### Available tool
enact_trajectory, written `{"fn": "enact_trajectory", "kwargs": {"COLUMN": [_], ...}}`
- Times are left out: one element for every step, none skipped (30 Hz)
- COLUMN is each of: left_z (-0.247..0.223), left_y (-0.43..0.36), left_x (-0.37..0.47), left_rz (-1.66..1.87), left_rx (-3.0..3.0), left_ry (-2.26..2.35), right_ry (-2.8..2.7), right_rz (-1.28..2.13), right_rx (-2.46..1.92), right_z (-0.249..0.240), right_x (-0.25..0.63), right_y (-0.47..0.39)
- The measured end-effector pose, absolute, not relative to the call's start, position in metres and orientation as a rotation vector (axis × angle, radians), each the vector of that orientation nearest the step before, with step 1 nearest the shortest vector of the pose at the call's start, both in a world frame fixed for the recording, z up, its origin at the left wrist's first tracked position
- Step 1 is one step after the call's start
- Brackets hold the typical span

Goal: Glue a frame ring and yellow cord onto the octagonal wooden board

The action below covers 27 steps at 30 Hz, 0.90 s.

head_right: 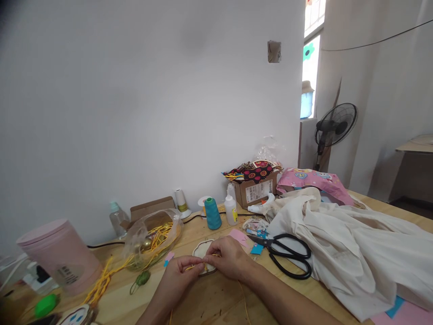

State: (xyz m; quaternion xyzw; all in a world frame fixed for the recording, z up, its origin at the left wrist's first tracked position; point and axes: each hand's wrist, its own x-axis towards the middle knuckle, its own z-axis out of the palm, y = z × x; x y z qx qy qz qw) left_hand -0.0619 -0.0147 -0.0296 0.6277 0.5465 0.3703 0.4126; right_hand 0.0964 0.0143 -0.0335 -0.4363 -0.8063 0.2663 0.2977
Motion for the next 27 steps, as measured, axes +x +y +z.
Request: {"fn": "enact_trajectory", "kwargs": {"left_z": [-0.0298, -0.0298, -0.0297, -0.0295, -0.0293, -0.0293, -0.0295, -0.0300, -0.0308, -0.0317, -0.0327, -0.0336, -0.0344, -0.0348, -0.0350, -0.0349, -0.0347, -0.0345, -0.0344, -0.0345, -0.0349, -0.0354, -0.0359, -0.0363, -0.0366, -0.0365, -0.0362], "left_y": [-0.0148, -0.0149, -0.0150, -0.0150, -0.0150, -0.0148, -0.0146, -0.0143, -0.0140, -0.0135, -0.0131, -0.0126, -0.0122, -0.0119, -0.0117, -0.0115, -0.0115, -0.0115, -0.0116, -0.0116, -0.0117, -0.0117, -0.0118, -0.0118, -0.0118, -0.0119, -0.0119], "left_x": [-0.0617, -0.0614, -0.0611, -0.0608, -0.0606, -0.0605, -0.0605, -0.0608, -0.0612, -0.0618, -0.0624, -0.0631, -0.0638, -0.0644, -0.0649, -0.0653, -0.0657, -0.0659, -0.0662, -0.0664, -0.0665, -0.0666, -0.0667, -0.0667, -0.0666, -0.0664, -0.0661], "left_rz": [0.923, 0.916, 0.910, 0.905, 0.903, 0.904, 0.910, 0.919, 0.929, 0.939, 0.948, 0.954, 0.955, 0.954, 0.953, 0.954, 0.956, 0.956, 0.956, 0.958, 0.954, 0.949, 0.942, 0.936, 0.934, 0.936, 0.939], "left_rx": [1.571, 1.567, 1.566, 1.570, 1.578, 1.585, 1.590, 1.590, 1.585, 1.575, 1.559, 1.541, 1.521, 1.504, 1.494, 1.493, 1.500, 1.514, 1.529, 1.541, 1.547, 1.549, 1.549, 1.548, 1.548, 1.551, 1.558], "left_ry": [1.384, 1.392, 1.399, 1.401, 1.400, 1.399, 1.399, 1.397, 1.391, 1.379, 1.364, 1.348, 1.335, 1.330, 1.334, 1.344, 1.356, 1.363, 1.366, 1.366, 1.362, 1.358, 1.352, 1.343, 1.332, 1.321, 1.313], "right_ry": [-2.155, -2.164, -2.168, -2.168, -2.167, -2.164, -2.157, -2.151, -2.145, -2.137, -2.127, -2.117, -2.108, -2.099, -2.093, -2.090, -2.093, -2.097, -2.102, -2.104, -2.104, -2.101, -2.099, -2.098, -2.099, -2.100, -2.103], "right_rz": [0.689, 0.661, 0.627, 0.595, 0.572, 0.565, 0.576, 0.599, 0.628, 0.653, 0.672, 0.684, 0.691, 0.693, 0.694, 0.693, 0.692, 0.690, 0.689, 0.689, 0.692, 0.694, 0.693, 0.692, 0.689, 0.685, 0.681], "right_rx": [-1.159, -1.157, -1.153, -1.150, -1.150, -1.156, -1.167, -1.180, -1.190, -1.196, -1.196, -1.191, -1.182, -1.173, -1.164, -1.157, -1.152, -1.149, -1.147, -1.145, -1.144, -1.144, -1.143, -1.139, -1.134, -1.131, -1.130], "right_z": [-0.0314, -0.0295, -0.0281, -0.0273, -0.0270, -0.0273, -0.0281, -0.0292, -0.0305, -0.0318, -0.0329, -0.0338, -0.0344, -0.0347, -0.0348, -0.0348, -0.0347, -0.0347, -0.0347, -0.0348, -0.0349, -0.0351, -0.0353, -0.0353, -0.0353, -0.0352, -0.0349], "right_x": [0.0963, 0.0961, 0.0960, 0.0958, 0.0957, 0.0957, 0.0958, 0.0960, 0.0964, 0.0968, 0.0972, 0.0975, 0.0977, 0.0977, 0.0976, 0.0974, 0.0970, 0.0967, 0.0965, 0.0963, 0.0962, 0.0962, 0.0963, 0.0965, 0.0967, 0.0970, 0.0972], "right_y": [0.0133, 0.0123, 0.0116, 0.0111, 0.0110, 0.0112, 0.0117, 0.0125, 0.0134, 0.0144, 0.0152, 0.0158, 0.0162, 0.0163, 0.0162, 0.0159, 0.0155, 0.0152, 0.0150, 0.0149, 0.0149, 0.0150, 0.0151, 0.0152, 0.0153, 0.0154, 0.0154]}}
